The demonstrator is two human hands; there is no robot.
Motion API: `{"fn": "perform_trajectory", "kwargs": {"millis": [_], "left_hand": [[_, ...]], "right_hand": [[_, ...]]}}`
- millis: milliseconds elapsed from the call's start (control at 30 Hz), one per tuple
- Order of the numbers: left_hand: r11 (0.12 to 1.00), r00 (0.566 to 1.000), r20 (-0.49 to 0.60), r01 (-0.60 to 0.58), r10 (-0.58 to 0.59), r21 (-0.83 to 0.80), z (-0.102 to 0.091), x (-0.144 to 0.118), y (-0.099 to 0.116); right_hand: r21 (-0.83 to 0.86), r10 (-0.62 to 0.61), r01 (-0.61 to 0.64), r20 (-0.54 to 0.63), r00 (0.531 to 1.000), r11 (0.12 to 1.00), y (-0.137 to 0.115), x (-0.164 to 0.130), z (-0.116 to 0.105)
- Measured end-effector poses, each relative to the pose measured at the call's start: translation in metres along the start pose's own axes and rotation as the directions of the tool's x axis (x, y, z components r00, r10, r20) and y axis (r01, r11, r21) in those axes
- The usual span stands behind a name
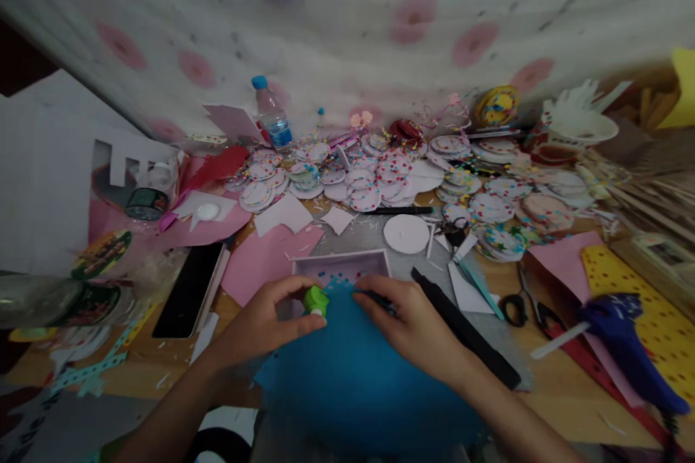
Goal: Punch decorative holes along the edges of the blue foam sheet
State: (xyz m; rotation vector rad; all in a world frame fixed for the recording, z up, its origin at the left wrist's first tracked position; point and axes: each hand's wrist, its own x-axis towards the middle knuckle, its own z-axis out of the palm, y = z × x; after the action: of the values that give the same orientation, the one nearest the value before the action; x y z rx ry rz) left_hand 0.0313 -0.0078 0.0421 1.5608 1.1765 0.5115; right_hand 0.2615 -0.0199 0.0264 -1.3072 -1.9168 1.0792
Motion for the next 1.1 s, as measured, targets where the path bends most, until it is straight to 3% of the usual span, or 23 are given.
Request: {"fn": "perform_trajectory", "kwargs": {"millis": [467,767,967,1100], "left_hand": [[0.997,0.998,0.027,0.051,-0.049,-0.053,0.0,-0.003,0.005],[0.997,0.997,-0.043,-0.055,0.057,0.048,0.011,-0.001,-0.001],[0.994,0.995,-0.065,-0.075,0.08,0.079,0.018,0.009,-0.005],[0.973,0.989,-0.014,-0.144,0.149,0.182,0.021,0.014,-0.004]], "right_hand": [[0.01,0.008,-0.008,0.031,0.999,1.0,-0.001,0.0,0.0],[-0.011,0.028,-0.027,0.031,0.999,1.0,0.007,0.004,-0.002],[-0.03,0.073,-0.07,0.113,0.991,0.997,0.009,0.013,-0.014],[-0.015,0.014,-0.01,0.271,0.963,1.0,0.003,0.028,-0.015]]}}
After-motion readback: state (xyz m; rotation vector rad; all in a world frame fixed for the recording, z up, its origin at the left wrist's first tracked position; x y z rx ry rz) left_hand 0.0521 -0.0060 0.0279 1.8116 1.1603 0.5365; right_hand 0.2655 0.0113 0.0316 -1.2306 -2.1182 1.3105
